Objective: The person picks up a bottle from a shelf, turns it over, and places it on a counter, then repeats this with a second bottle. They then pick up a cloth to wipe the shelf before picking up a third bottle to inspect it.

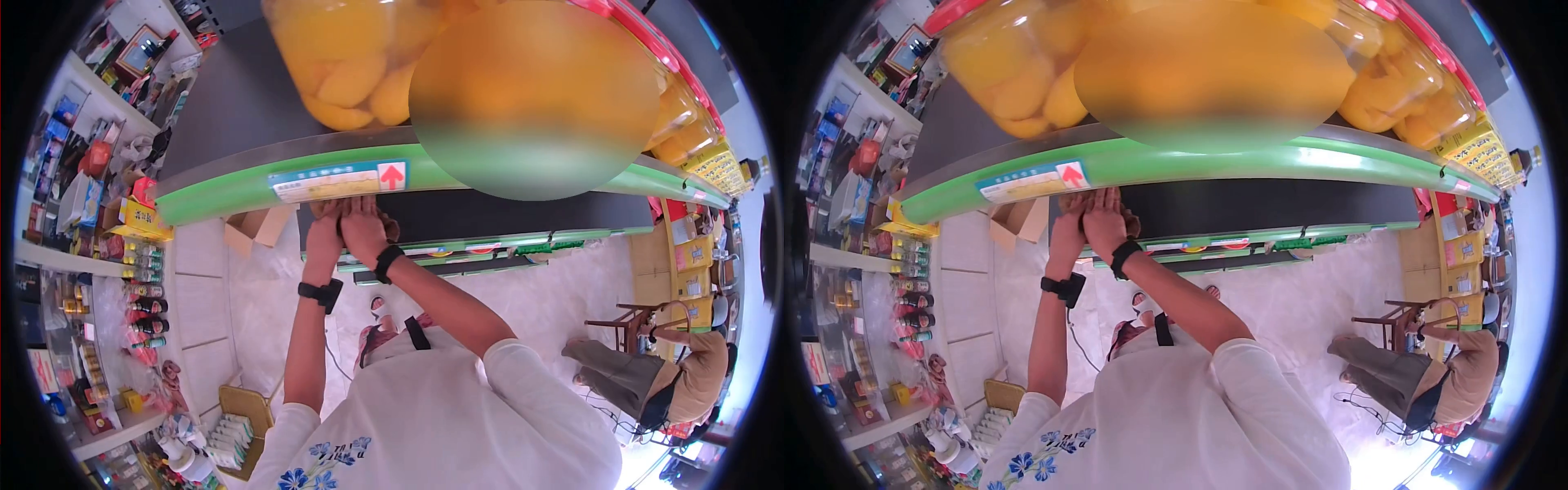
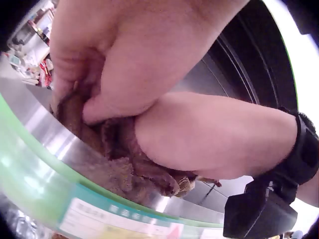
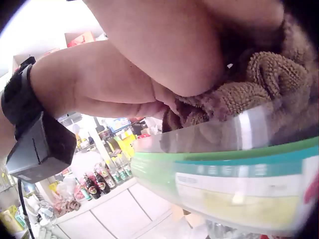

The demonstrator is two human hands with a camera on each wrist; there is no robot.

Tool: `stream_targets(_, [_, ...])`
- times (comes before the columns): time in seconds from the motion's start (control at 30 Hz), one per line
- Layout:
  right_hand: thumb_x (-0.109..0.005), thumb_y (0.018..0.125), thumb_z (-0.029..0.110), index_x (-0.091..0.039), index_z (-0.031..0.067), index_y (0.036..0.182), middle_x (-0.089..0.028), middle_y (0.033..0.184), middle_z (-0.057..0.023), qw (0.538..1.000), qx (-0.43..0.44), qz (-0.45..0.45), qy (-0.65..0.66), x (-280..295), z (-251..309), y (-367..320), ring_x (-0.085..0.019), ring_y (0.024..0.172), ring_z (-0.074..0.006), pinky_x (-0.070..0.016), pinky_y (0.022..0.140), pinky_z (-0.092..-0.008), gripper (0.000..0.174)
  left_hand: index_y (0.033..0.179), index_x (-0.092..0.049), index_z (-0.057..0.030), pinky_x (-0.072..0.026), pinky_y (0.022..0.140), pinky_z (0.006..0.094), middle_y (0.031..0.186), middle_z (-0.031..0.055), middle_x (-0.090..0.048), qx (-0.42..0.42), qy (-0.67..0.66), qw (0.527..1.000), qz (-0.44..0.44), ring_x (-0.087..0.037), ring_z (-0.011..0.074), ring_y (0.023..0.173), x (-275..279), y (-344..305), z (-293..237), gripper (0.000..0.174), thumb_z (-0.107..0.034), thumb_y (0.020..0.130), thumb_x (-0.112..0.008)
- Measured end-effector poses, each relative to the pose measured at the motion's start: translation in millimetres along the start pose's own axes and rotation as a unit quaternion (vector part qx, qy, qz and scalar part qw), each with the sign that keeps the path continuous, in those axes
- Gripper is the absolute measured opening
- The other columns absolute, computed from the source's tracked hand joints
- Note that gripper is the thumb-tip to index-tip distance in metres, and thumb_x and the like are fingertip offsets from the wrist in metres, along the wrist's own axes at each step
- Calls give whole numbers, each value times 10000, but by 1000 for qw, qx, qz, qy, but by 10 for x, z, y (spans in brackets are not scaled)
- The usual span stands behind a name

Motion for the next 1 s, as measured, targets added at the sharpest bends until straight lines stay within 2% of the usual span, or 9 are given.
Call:
stream_targets(0.17, [-572,842,87,-530,-103,1265,-515,1315,-293,998,15,-34,57,94,172,38,-489,1286,-429,-440,1077,-468,465,1178,-666,-63,-550,843,472,1215,228,-641,-27,18,998,-46,-655,406,1023,151,-61,49,320,-83,866,-598])
stream_targets(0.23, [-577,840,80,-574,-70,1210,-577,1244,-269,988,-18,50,145,54,24,22,-554,1228,-385,-529,960,-436,400,1265,-637,-72,-537,927,454,1261,243,-612,93,68,993,8,-608,393,1147,-27,-36,142,414,-90,851,-640])
stream_targets(0.37, [-576,834,80,-655,-55,1103,-599,1206,-218,972,-41,177,148,210,-338,-114,-583,1176,-352,-537,949,-404,311,1042,-668,-34,-542,731,528,917,234,-692,32,121,992,16,-669,442,844,-293,37,-190,207,-148,906,-560])
stream_targets(0.63, [-631,810,100,-716,27,881,-701,953,-164,981,-70,97,156,366,-1733,-576,-708,929,-305,-601,726,-398,132,1018,-654,-5,-512,766,510,966,253,-684,-77,126,988,-47,-651,435,917,-1234,204,-1311,222,-179,927,-550])
stream_targets(0.7, [-630,823,105,-711,38,863,-713,879,-143,995,-36,-13,91,587,-2208,-727,-726,804,-302,-602,669,-415,113,1135,-632,-17,-495,844,527,1054,270,-656,28,-44,999,2,-606,484,1000,-1683,310,-1431,299,-83,843,-630])
stream_targets(0.73, [-629,820,98,-709,39,850,-710,863,-138,996,-23,-76,48,798,-2433,-837,-726,773,-298,-601,637,-409,104,1138,-626,0,-486,833,518,1041,262,-663,-89,1,995,-43,-608,478,994,-1741,349,-1899,296,-84,854,-616])
stream_targets(0.9, [-621,813,66,-708,35,848,-703,867,-132,996,-70,-32,49,1050,-3746,-1245,-727,807,-288,-608,664,-376,99,1156,-624,-14,-500,822,522,1040,267,-659,-77,52,994,51,-614,474,980,-2758,564,-2839,310,-83,854,-619])
stream_targets(0.97, [-618,810,56,-718,31,872,-707,900,-117,995,-65,-63,39,1274,-4242,-1401,-723,909,-286,-614,707,-354,121,1148,-631,-24,-514,823,528,1049,261,-660,-96,65,991,67,-620,470,970,-3108,665,-3300,311,-61,840,-621])
stream_targets(1.0, [-610,807,38,-726,23,895,-698,1100,-136,994,-101,-21,30,1504,-4477,-1484,-670,1104,-284,-609,794,-337,146,1152,-639,-40,-525,833,529,1055,245,-668,-125,44,989,61,-634,455,965,-3299,699,-3507,324,-45,828,-624])
Point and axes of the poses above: each hand's wrist, its own y-axis towards the middle knuckle, its own x-axis out of the back of the hand, z = x × y, the point moved 10 cm from there along y, towards the middle knuckle
